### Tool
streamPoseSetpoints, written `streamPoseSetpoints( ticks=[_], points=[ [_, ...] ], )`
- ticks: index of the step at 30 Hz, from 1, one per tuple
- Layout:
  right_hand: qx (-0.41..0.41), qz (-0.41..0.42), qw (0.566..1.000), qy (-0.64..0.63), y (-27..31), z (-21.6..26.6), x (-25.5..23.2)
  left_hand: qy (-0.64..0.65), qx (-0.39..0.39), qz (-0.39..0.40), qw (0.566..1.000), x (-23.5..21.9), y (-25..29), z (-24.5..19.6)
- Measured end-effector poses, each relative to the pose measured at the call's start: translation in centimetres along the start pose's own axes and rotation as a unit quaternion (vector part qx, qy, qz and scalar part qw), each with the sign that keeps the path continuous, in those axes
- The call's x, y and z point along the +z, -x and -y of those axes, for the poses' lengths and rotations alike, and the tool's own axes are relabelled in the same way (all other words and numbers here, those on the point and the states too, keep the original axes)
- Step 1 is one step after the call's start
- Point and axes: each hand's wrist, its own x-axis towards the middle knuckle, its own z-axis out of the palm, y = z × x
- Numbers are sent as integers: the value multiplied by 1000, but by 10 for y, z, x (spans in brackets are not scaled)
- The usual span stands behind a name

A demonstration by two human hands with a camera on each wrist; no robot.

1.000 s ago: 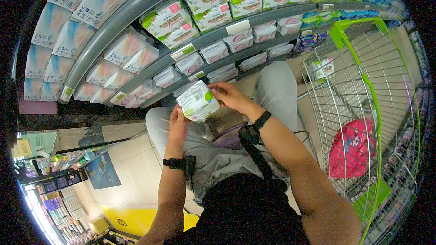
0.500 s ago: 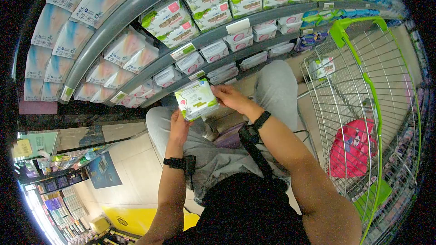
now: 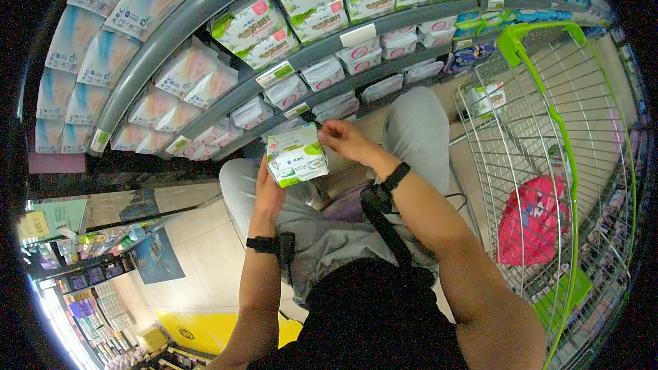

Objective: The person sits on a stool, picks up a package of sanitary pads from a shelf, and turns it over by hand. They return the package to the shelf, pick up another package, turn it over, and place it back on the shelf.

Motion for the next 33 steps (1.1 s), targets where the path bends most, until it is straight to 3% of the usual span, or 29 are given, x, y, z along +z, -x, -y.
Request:
streamPoseSetpoints(
  ticks=[7,10,14,17,19,22,25,31,33],
  points=[
    [51,21,998,3,-2,-7,-7,-9,7,30,999,5,2,-6],
    [79,-4,997,0,-2,-11,-6,-114,80,78,987,24,9,-23],
    [85,-47,995,-27,1,-4,-1,-186,152,106,965,22,10,-13],
    [90,-58,994,-10,1,-1,0,-231,174,96,952,0,-3,5],
    [106,-76,991,32,10,18,7,-178,153,93,968,0,-1,1],
    [11,-142,989,25,15,19,24,-142,127,86,978,6,4,-6],
    [-27,-68,997,10,-2,-11,5,-157,103,92,978,4,4,-7],
    [-35,-92,995,4,2,4,14,-189,111,65,974,-1,2,-2],
    [-31,-59,998,14,2,3,9,-201,112,47,972,-7,0,1]
  ],
)
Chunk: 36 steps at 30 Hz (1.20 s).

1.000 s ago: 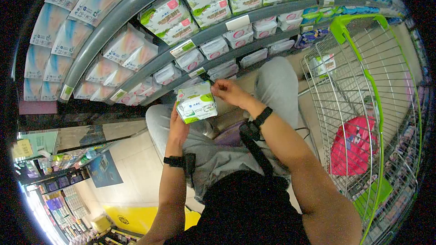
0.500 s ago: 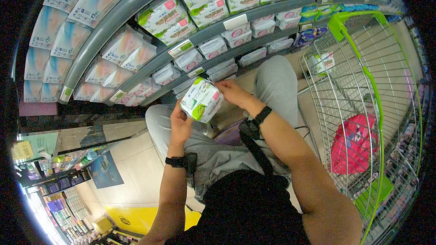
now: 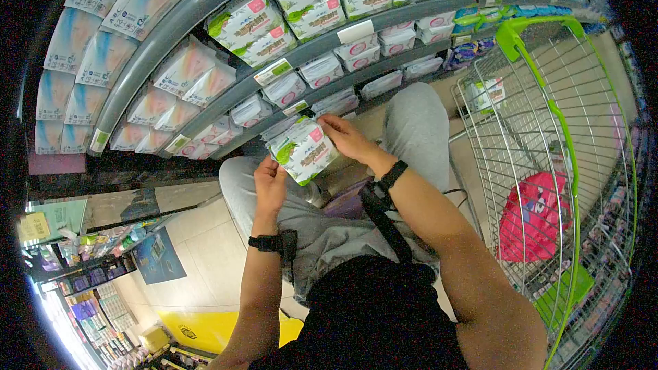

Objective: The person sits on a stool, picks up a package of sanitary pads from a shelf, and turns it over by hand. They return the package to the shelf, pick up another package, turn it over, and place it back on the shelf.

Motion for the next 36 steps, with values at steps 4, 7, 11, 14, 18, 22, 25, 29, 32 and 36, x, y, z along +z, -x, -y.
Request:
streamPoseSetpoints(
  ticks=[4,7,11,14,18,22,25,29,32,36],
  points=[
    [76,104,992,-2,-4,-5,-18,23,-42,-44,998,-4,0,8],
    [107,76,990,-59,9,14,-4,74,-27,-69,994,6,-3,-8],
    [113,112,984,-83,8,7,-5,113,-4,-60,992,18,-2,-29],
    [95,89,990,-59,3,1,-10,113,-23,-12,993,15,-4,-22],
    [40,37,995,-83,8,23,5,75,-18,10,997,10,-2,-8],
    [53,46,996,-59,3,12,0,59,-45,-16,997,7,0,3],
    [51,99,993,-34,1,5,-12,23,-109,-58,992,7,3,-1],
    [23,100,995,-16,4,5,-6,40,-167,-82,982,5,3,-4],
    [0,86,996,15,2,-7,-8,65,-149,-74,984,3,4,-1],
    [9,51,998,35,0,-2,-9,100,-77,-59,990,7,-1,2]
  ],
)
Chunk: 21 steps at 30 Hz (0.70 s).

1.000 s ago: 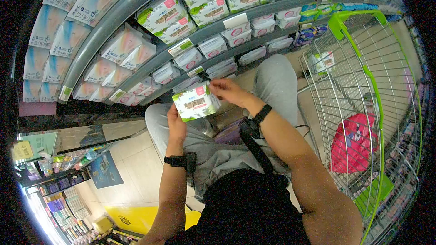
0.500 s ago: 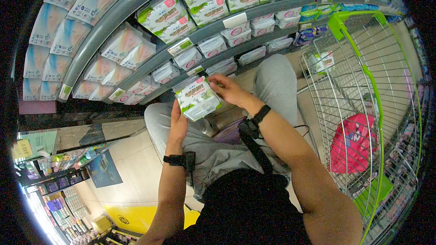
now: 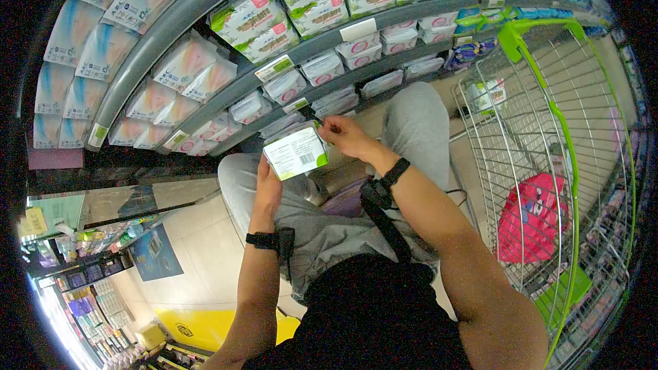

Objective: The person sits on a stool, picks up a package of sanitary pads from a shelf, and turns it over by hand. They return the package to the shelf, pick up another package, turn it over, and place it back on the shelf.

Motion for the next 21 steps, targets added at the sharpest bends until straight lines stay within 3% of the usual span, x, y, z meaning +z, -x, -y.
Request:
streamPoseSetpoints(
  ticks=[4,7,10,14,21],
  points=[
    [60,-46,996,-41,0,9,8,-54,20,20,998,-6,-2,2],
    [57,-65,995,-49,0,6,10,-84,49,24,995,-10,-5,10],
    [76,-51,994,-54,0,5,7,-87,45,13,995,2,-3,-3],
    [22,-21,992,-121,-4,-10,3,-84,38,13,996,5,-2,-7],
    [46,58,970,-233,-3,-10,-3,-5,35,23,999,8,0,-12]
  ],
)
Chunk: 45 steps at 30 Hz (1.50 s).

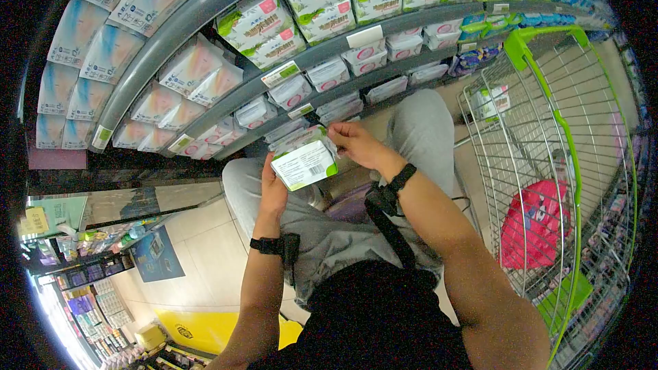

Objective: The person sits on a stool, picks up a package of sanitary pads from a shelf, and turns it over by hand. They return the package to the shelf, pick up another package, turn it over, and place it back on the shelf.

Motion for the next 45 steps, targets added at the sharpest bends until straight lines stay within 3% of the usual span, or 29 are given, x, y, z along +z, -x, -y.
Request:
streamPoseSetpoints(
  ticks=[4,10,19,22,26,29,37,41,45],
  points=[
    [32,-28,998,-38,2,1,7,35,-27,-4,999,-9,1,7],
    [-7,6,1000,7,-3,-11,-5,33,-24,-13,999,1,1,-4],
    [-24,-100,990,99,1,8,13,-12,-8,-40,999,-13,-4,15],
    [16,-92,989,118,8,24,26,3,-23,-57,998,-13,-3,13],
    [-43,-62,981,176,4,12,11,-1,-23,-69,997,-5,-3,3],
    [-24,-40,987,151,4,10,8,-7,-23,-78,997,-10,-4,9],
    [-10,-64,988,139,3,7,9,-28,-10,-93,995,-16,-4,16],
    [9,-85,976,199,6,15,17,-47,-8,-103,993,-20,-6,24],
    [21,-49,981,188,6,13,13,-67,-21,-105,992,-12,-4,10]
  ],
)
